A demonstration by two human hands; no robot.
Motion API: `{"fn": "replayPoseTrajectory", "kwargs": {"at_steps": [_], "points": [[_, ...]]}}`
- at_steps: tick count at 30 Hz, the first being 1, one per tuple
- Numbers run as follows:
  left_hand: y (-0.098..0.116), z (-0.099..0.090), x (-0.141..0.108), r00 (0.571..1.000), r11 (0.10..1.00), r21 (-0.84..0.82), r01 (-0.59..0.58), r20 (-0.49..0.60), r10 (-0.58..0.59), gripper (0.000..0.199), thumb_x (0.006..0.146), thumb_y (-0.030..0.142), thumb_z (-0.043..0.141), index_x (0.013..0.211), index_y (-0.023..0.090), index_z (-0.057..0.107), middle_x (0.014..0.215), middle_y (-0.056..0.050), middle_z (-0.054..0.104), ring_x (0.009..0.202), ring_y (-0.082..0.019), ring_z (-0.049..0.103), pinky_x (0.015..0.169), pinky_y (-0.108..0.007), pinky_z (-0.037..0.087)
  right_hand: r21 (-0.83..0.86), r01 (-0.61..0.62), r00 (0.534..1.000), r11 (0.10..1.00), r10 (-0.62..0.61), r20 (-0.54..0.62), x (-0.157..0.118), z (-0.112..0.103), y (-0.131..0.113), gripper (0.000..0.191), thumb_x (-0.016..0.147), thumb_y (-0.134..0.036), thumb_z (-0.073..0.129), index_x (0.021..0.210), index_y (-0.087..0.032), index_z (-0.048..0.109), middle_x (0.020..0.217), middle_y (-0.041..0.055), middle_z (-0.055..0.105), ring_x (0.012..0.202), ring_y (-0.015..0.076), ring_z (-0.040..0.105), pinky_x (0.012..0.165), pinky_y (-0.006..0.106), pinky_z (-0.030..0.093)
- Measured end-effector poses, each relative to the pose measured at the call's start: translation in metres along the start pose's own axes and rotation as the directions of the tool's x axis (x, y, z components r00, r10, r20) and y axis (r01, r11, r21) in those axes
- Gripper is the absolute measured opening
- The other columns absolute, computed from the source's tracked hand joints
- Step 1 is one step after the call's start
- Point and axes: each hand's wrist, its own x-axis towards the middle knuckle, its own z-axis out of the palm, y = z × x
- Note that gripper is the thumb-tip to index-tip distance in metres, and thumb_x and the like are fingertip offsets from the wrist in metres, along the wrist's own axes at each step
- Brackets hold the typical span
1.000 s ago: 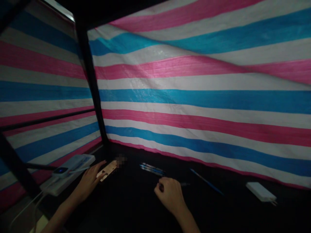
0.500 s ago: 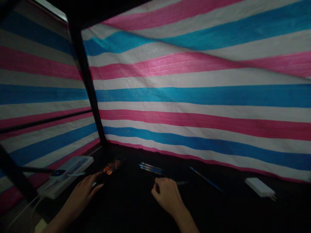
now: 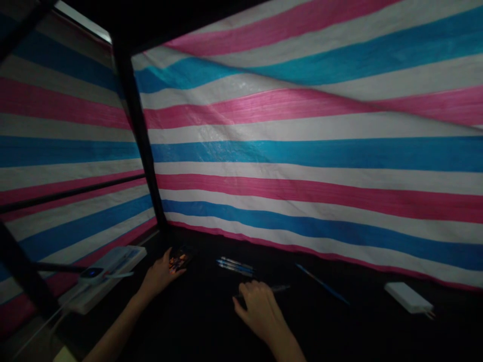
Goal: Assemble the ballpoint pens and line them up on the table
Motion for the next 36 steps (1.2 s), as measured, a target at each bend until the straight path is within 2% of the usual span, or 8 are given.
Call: {"fn": "replayPoseTrajectory", "kwargs": {"at_steps": [4,8,15,20,23,26,31,36], "points": [[0.005,0.006,0.007,0.999,1.0,0.007,0.002,-0.043,-0.001,0.063,0.073,0.041,0.055,0.123,0.011,0.03,0.106,-0.015,0.055,0.097,-0.026,0.054,0.078,-0.032,0.04,-0.033,0.026,1.0,0.999,-0.026,-0.011,0.001,0.001,-0.001,0.014,0.08,-0.025,0.045,0.072,-0.019,0.054,0.07,0.0022,0.059,0.068,0.0158,0.053,0.064,0.028,0.033],[0.004,0.007,0.011,0.996,0.999,-0.037,0.031,-0.081,-0.034,0.048,0.07,0.036,0.059,0.106,0.013,0.037,0.094,-0.011,0.059,0.087,-0.024,0.058,0.071,-0.029,0.041,-0.055,0.038,0.999,0.998,-0.038,-0.003,0.0,0.005,-0.003,0.013,0.08,-0.027,0.046,0.073,-0.019,0.054,0.072,0.0024,0.06,0.07,0.0164,0.053,0.066,0.028,0.033],[0.008,0.0,0.012,0.996,0.996,-0.078,0.052,-0.065,-0.057,0.043,0.069,0.036,0.059,0.097,0.016,0.034,0.088,-0.01,0.06,0.082,-0.024,0.06,0.066,-0.027,0.04,-0.035,0.041,0.999,0.999,-0.04,0.027,-0.002,0.003,-0.005,0.012,0.079,-0.025,0.046,0.075,-0.019,0.055,0.073,0.002,0.06,0.072,0.0165,0.053,0.067,0.028,0.032],[0.008,0.001,0.01,0.999,0.997,-0.052,0.049,0.007,-0.048,0.047,0.07,0.038,0.057,0.105,0.017,0.033,0.099,-0.011,0.059,0.095,-0.026,0.056,0.081,-0.036,0.037,-0.063,0.031,0.998,0.998,-0.028,0.049,0.001,-0.007,-0.012,0.019,0.08,-0.031,0.044,0.077,-0.017,0.056,0.074,0.0042,0.061,0.073,0.0175,0.055,0.067,0.028,0.032],[0.007,0.002,0.01,0.999,0.996,-0.076,0.05,0.024,-0.048,0.056,0.071,0.049,0.052,0.111,0.016,0.031,0.106,-0.013,0.057,0.103,-0.029,0.052,0.091,-0.047,0.027,-0.089,0.023,0.996,0.996,-0.015,0.085,0.003,-0.011,-0.015,0.017,0.08,-0.025,0.041,0.075,-0.017,0.056,0.071,0.0037,0.062,0.069,0.0168,0.056,0.064,0.027,0.032],[0.005,0.001,0.01,0.997,0.99,-0.121,0.075,0.039,-0.071,0.066,0.071,0.06,0.045,0.116,0.015,0.029,0.109,-0.016,0.056,0.106,-0.031,0.049,0.094,-0.052,0.02,-0.101,-0.002,0.995,0.995,0.012,0.098,0.004,-0.014,-0.016,0.016,0.08,-0.022,0.041,0.075,-0.018,0.055,0.069,0.0036,0.061,0.066,0.0162,0.056,0.06,0.027,0.031],[0.0,-0.002,0.014,0.995,0.988,-0.121,0.097,0.025,-0.095,0.077,0.069,0.067,0.039,0.121,0.012,0.027,0.112,-0.02,0.054,0.108,-0.033,0.048,0.094,-0.05,0.022,-0.091,0.003,0.998,0.996,0.003,0.067,0.003,-0.013,-0.018,0.015,0.082,-0.025,0.04,0.079,-0.018,0.053,0.072,0.0038,0.061,0.069,0.0165,0.056,0.061,0.027,0.031],[0.005,-0.005,0.02,0.997,0.993,-0.102,0.062,0.051,-0.057,0.081,0.066,0.066,0.046,0.123,0.011,0.026,0.111,-0.019,0.054,0.106,-0.032,0.049,0.093,-0.047,0.026,-0.098,-0.001,0.993,0.995,0.013,0.12,0.002,-0.01,-0.02,0.011,0.08,-0.021,0.041,0.08,-0.019,0.052,0.07,0.0032,0.061,0.066,0.0167,0.056,0.06,0.028,0.031]]}}
